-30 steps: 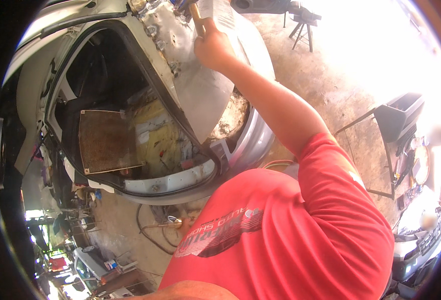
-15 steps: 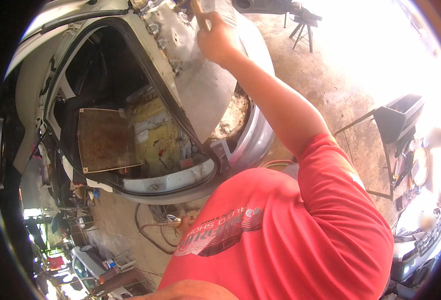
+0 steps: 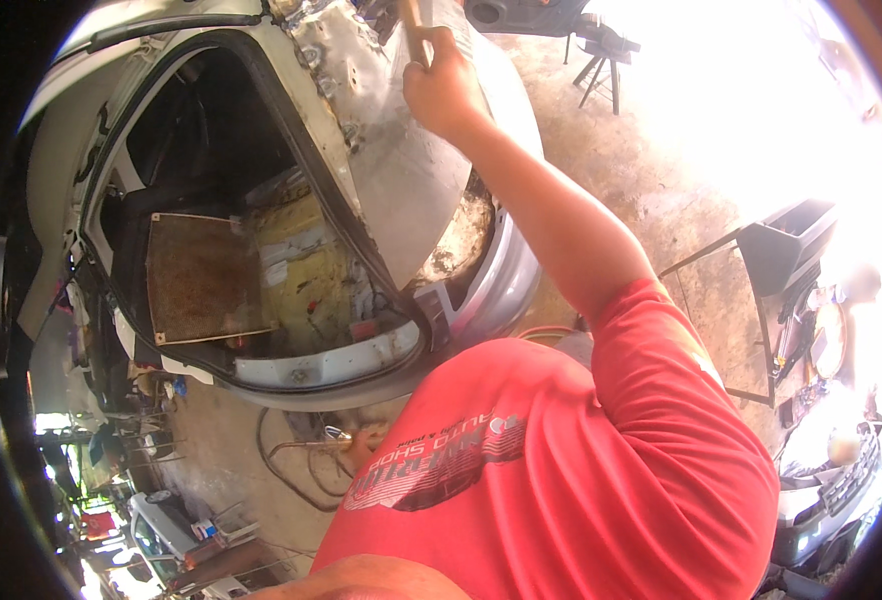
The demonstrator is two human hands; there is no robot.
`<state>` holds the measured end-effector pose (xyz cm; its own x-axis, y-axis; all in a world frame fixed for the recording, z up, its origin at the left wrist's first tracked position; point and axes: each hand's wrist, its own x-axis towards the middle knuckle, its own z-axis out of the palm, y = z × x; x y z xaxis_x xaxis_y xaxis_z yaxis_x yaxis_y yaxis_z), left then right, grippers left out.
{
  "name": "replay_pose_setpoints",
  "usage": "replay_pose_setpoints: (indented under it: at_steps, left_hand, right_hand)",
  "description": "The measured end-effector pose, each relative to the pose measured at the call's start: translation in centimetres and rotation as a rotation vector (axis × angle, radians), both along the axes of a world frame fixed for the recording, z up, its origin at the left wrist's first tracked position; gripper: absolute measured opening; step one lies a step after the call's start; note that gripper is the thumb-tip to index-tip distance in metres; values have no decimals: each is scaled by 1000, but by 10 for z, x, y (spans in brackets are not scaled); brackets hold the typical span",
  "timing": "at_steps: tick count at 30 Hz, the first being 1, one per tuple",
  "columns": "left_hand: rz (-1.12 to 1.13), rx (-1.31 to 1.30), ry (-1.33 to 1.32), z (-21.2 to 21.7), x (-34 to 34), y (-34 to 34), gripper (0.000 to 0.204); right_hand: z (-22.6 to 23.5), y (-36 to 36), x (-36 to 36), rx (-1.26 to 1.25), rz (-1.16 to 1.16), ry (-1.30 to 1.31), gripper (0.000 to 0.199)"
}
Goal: The person welds a metal panel on a car door using a welding torch and filler rod, then briefly uses a hammer to tap the welded area. The person continues welding the same panel while another person sits nearby.
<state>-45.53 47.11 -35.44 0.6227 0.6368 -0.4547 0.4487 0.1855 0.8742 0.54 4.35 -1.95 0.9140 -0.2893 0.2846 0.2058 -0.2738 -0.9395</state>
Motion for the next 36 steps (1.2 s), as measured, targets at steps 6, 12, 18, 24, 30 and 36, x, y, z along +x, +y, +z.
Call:
replay_pose_setpoints:
  at_steps: [6, 12, 18, 24, 30, 36]
  left_hand:
    - [3, -3, 8, -2, 0, -2, 17]
    - [8, -8, 10, -3, -2, -2, 18]
    - [1, -6, 14, -4, 1, -2, 19]
    - [-10, -13, 11, -7, 4, 3, 20]
    - [-2, -31, 42, -15, -2, 18, 21]
    - [88, 45, -5, -11, -1, 3, 15]
  right_hand:
    - [-15, 9, 7, 8, 19, 38, 46]
    - [-11, -1, 2, 71, 156, 50, 46]
    - [-8, 5, 6, -7, 58, 2, 48]
    - [-19, 6, 19, -10, 126, 32, 51]
    - [1, 3, 22, 72, 186, 48, 48]
    - [5, 16, 82, 88, 27, -119, 47]
